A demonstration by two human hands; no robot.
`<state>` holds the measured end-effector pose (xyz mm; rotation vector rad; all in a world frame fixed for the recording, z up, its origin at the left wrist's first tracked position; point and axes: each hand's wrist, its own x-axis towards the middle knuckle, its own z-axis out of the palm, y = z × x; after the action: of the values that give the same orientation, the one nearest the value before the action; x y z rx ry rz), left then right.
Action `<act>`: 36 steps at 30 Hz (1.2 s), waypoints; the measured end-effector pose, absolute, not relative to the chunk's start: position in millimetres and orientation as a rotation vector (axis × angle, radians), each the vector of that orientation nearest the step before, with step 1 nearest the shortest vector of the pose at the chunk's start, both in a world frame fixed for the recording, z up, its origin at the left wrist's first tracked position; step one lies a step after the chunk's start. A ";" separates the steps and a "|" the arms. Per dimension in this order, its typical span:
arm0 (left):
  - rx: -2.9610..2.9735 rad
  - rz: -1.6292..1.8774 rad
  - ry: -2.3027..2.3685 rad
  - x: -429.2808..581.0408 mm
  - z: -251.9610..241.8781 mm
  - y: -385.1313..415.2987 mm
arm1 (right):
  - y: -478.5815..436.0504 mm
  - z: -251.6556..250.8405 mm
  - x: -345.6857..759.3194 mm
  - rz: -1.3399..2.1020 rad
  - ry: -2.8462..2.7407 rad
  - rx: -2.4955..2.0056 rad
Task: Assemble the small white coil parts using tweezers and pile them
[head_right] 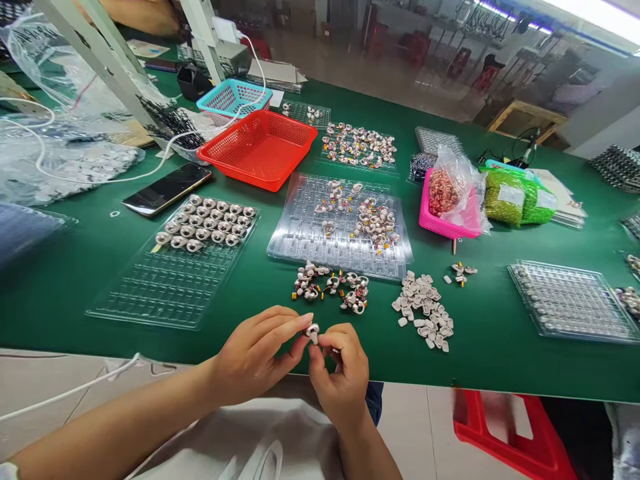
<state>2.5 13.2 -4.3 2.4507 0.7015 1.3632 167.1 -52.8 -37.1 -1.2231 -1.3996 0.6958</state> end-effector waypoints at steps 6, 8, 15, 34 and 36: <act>2.452 1.370 0.716 4.9 -4.4 11.8 | -54.9 -38.9 165.5 0.724 -1.352 -1.217; 2.452 1.373 0.717 5.7 -4.5 11.4 | -55.4 -39.5 165.0 0.724 -1.338 -1.217; 2.409 1.400 0.717 9.4 -2.0 9.1 | -54.4 -41.5 163.4 0.746 -1.232 -1.224; 1.952 1.274 0.742 16.6 0.1 6.1 | -48.7 -47.0 164.7 1.118 -0.862 -1.095; 1.886 1.216 0.787 16.4 1.7 7.8 | -46.5 -46.9 166.2 1.147 -0.825 -1.092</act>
<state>16.4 7.8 1.7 1.8859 0.7865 1.2156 166.2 -46.5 -46.9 -1.0919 -0.8251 1.1467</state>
